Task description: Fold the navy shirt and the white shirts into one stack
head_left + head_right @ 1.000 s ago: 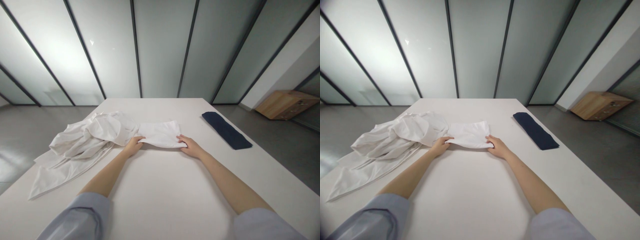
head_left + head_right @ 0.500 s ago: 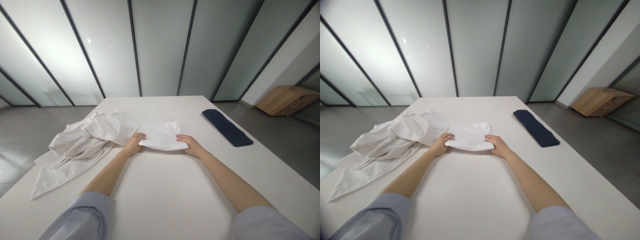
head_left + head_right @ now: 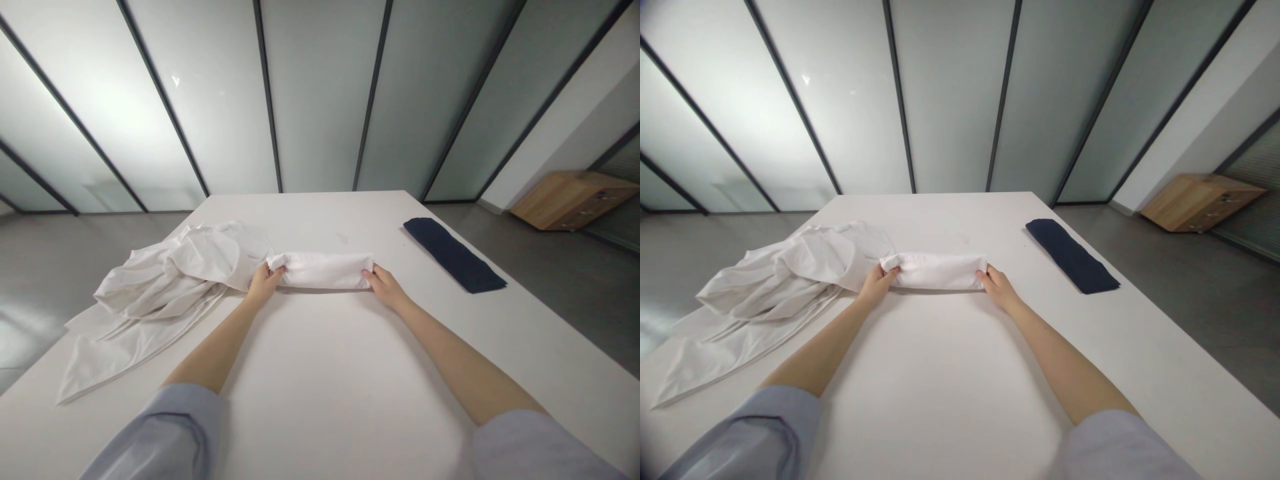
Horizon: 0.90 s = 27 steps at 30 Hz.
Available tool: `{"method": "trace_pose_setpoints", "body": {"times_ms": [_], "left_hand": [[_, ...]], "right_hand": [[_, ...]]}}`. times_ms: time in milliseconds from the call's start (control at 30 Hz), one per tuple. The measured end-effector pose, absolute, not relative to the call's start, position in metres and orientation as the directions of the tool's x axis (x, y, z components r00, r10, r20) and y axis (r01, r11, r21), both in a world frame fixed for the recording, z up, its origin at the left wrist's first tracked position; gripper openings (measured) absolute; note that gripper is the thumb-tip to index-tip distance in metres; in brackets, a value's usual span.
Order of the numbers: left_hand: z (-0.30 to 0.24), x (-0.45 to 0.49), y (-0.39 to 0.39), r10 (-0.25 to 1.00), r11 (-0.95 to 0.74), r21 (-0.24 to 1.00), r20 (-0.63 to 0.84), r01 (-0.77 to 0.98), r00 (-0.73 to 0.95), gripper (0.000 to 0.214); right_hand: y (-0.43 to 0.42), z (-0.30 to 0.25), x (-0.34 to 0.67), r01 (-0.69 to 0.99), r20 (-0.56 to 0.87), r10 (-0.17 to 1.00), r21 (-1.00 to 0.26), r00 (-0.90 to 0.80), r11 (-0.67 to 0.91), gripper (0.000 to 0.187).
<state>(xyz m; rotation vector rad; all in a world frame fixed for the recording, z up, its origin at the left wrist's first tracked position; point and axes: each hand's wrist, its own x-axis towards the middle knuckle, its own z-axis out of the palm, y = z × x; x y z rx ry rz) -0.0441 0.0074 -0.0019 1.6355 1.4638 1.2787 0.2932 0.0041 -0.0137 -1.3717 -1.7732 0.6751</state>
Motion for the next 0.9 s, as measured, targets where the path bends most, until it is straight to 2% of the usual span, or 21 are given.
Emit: {"method": "trace_pose_setpoints", "body": {"times_ms": [167,333,400,467,533,600,633,667,733,833,900], "left_hand": [[-0.009,-0.043,0.017,0.952,-0.165,0.91,0.248,0.38,-0.179,0.034],[-0.014,-0.045,0.019,0.942,0.003,0.935,0.117,0.356,-0.313,0.048],[-0.014,-0.047,0.019,0.922,-0.016,0.944,0.142,0.331,-0.361,0.049],[-0.011,-0.047,0.015,0.889,-0.102,0.915,0.26,0.391,-0.377,0.047],[-0.005,-0.044,0.008,0.849,-0.236,0.792,0.45,0.563,-0.277,0.046],[0.0,-0.036,-0.001,0.819,-0.381,0.576,0.574,0.723,-0.025,0.044],[0.002,-0.031,-0.006,0.811,-0.438,0.467,0.575,0.768,0.112,0.044],[0.003,-0.027,-0.009,0.813,-0.475,0.382,0.536,0.793,0.228,0.044],[0.002,-0.02,-0.014,0.848,-0.491,0.307,0.385,0.815,0.365,0.047],[-0.003,-0.019,-0.013,0.894,-0.449,0.328,0.177,0.831,0.413,0.056],[-0.006,-0.022,-0.011,0.897,-0.441,0.343,0.133,0.829,0.422,0.059]], "right_hand": [[0.006,-0.018,0.29,0.584,0.218,0.971,-0.777,-0.103,0.236,0.039],[0.006,-0.017,0.289,0.687,0.225,0.974,-0.705,-0.018,0.176,0.059],[0.007,-0.018,0.291,0.741,0.266,0.964,-0.644,-0.018,0.191,0.056],[0.009,-0.021,0.293,0.777,0.356,0.934,-0.577,-0.04,0.253,0.052],[0.01,-0.025,0.294,0.805,0.451,0.888,-0.49,-0.093,0.334,0.051],[0.011,-0.03,0.295,0.823,0.489,0.854,-0.403,-0.176,0.401,0.052],[0.012,-0.032,0.295,0.827,0.483,0.847,-0.367,-0.222,0.426,0.052],[0.013,-0.035,0.296,0.828,0.463,0.845,-0.339,-0.265,0.446,0.052],[0.015,-0.039,0.297,0.83,0.407,0.852,-0.306,-0.329,0.467,0.053],[0.016,-0.042,0.298,0.85,0.33,0.876,-0.281,-0.351,0.446,0.051],[0.016,-0.04,0.298,0.867,0.301,0.889,-0.26,-0.346,0.426,0.048]]}}
